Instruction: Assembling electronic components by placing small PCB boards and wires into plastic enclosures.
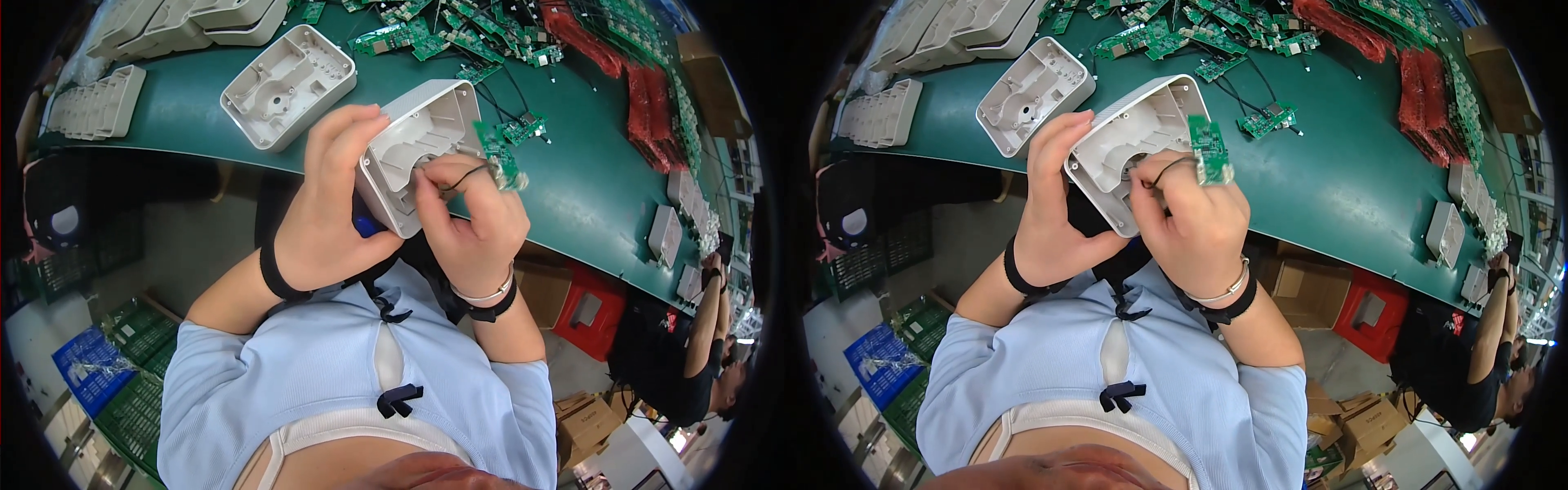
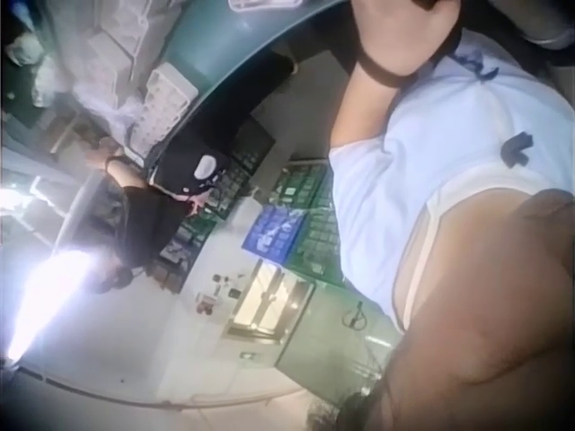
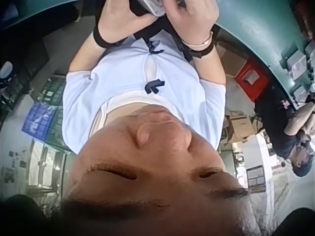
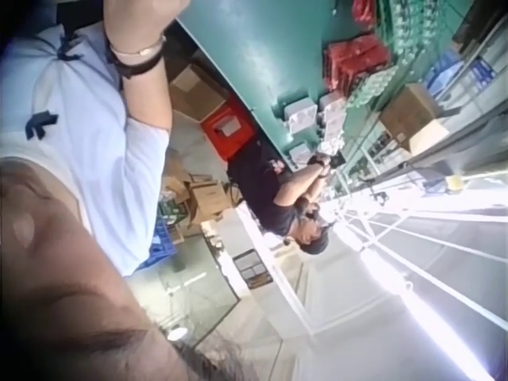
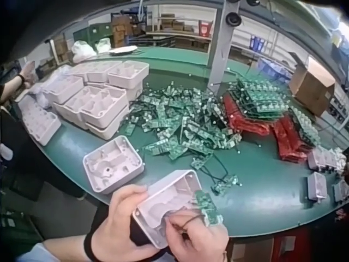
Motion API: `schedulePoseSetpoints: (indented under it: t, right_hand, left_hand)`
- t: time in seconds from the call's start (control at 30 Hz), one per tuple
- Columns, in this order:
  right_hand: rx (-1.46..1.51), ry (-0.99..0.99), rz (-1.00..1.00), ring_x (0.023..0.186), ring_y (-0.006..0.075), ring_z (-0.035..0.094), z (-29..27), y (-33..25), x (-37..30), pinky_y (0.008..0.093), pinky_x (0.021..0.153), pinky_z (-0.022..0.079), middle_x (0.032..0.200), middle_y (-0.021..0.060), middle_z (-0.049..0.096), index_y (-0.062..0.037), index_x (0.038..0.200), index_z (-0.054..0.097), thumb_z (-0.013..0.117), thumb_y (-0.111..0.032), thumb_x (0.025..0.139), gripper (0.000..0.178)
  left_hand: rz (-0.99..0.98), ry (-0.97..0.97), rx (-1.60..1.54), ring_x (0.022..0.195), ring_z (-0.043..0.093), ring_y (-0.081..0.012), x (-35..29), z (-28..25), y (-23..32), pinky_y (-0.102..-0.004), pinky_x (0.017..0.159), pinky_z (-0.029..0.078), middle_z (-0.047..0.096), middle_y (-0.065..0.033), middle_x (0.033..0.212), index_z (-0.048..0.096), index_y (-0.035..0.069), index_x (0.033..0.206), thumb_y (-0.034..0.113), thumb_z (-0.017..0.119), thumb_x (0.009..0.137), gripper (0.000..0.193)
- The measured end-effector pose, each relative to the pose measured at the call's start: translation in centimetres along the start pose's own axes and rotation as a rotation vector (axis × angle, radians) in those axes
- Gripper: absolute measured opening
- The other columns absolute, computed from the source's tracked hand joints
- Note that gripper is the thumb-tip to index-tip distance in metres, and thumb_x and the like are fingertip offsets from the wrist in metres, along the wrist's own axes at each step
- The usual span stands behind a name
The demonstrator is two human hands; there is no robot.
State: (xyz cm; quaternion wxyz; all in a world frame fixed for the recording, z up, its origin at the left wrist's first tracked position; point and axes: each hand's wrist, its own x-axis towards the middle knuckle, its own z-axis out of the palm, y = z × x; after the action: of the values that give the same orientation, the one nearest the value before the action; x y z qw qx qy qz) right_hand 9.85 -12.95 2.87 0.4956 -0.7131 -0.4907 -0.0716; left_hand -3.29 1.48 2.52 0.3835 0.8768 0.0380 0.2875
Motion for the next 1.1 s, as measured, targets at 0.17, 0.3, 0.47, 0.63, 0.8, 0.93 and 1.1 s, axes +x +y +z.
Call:
schedulePoseSetpoints:
  t: [0.17, 0.3, 0.47, 0.63, 0.8, 0.93, 1.1]
  right_hand:
    - [0.165, -0.085, 0.115, 0.076, 0.0157, 0.074, 0.3, -0.2, -0.5, 0.0266, 0.071, 0.058, 0.093, 0.0102, 0.079, 0.0014, 0.095, 0.073, 0.079, 0.008, 0.085, 0.014]
    - [0.245, -0.032, 0.216, 0.081, 0.0158, 0.075, 0.4, 0.1, -0.5, 0.0264, 0.073, 0.059, 0.095, 0.0094, 0.079, 0.0031, 0.096, 0.073, 0.079, 0.008, 0.085, 0.014]
    - [0.254, -0.05, 0.155, 0.082, 0.0157, 0.074, 0.7, 0.3, -1.0, 0.0263, 0.074, 0.058, 0.097, 0.0094, 0.079, 0.0031, 0.097, 0.073, 0.08, 0.009, 0.084, 0.015]
    - [0.172, -0.076, 0.109, 0.079, 0.0193, 0.072, 0.6, 0.3, -0.9, 0.0285, 0.071, 0.057, 0.094, 0.011, 0.076, 0.0016, 0.096, 0.075, 0.08, 0.01, 0.082, 0.017]
    - [0.096, -0.234, 0.16, 0.082, 0.0224, 0.07, -0.7, 0.3, 0.3, 0.0319, 0.071, 0.056, 0.09, 0.012, 0.073, -0.0001, 0.093, 0.075, 0.083, 0.009, 0.079, 0.019]
    - [-0.203, -0.091, 0.044, 0.087, 0.0228, 0.069, -2.7, 1.3, 0.2, 0.0321, 0.077, 0.055, 0.094, 0.0122, 0.074, -0.0023, 0.095, 0.075, 0.085, 0.007, 0.078, 0.021]
    - [0.002, 0.17, 0.226, 0.091, 0.0264, 0.068, -2.4, 2.2, 0.3, 0.0364, 0.083, 0.055, 0.098, 0.0121, 0.074, -0.0043, 0.097, 0.075, 0.086, 0.005, 0.077, 0.024]
  left_hand:
    - [-0.041, 0.031, -0.061, 0.144, 0.044, -0.0434, -0.4, 0.4, 0.0, -0.0461, 0.115, 0.046, 0.037, -0.0232, 0.156, 0.034, 0.008, 0.16, 0.0, 0.086, 0.067, 0.108]
    - [-0.08, 0.031, -0.115, 0.144, 0.045, -0.0434, -0.5, 0.3, -0.1, -0.046, 0.113, 0.047, 0.036, -0.0232, 0.157, 0.034, 0.008, 0.16, 0.0, 0.086, 0.067, 0.107]
    - [-0.093, 0.015, -0.1, 0.143, 0.047, -0.0432, -0.4, 0.0, 0.1, -0.0458, 0.111, 0.05, 0.036, -0.023, 0.157, 0.034, 0.009, 0.16, 0.0, 0.086, 0.067, 0.107]
    - [-0.079, 0.001, -0.068, 0.141, 0.049, -0.043, 0.0, -0.3, 0.6, -0.0452, 0.11, 0.051, 0.038, -0.0225, 0.156, 0.034, 0.01, 0.16, -0.001, 0.086, 0.067, 0.107]
    - [-0.117, 0.008, -0.109, 0.14, 0.051, -0.0419, -0.3, -0.2, 0.6, -0.0441, 0.109, 0.051, 0.038, -0.0221, 0.158, 0.034, 0.01, 0.16, -0.002, 0.085, 0.067, 0.107]
    - [-0.18, -0.009, -0.139, 0.139, 0.053, -0.0411, -0.3, -0.8, -0.1, -0.0429, 0.107, 0.053, 0.037, -0.0218, 0.16, 0.034, 0.01, 0.16, -0.002, 0.086, 0.068, 0.107]
    - [-0.223, -0.043, -0.196, 0.139, 0.054, -0.0404, -0.2, -1.0, -0.4, -0.0425, 0.107, 0.054, 0.038, -0.0215, 0.161, 0.033, 0.009, 0.16, 0.0, 0.088, 0.069, 0.107]
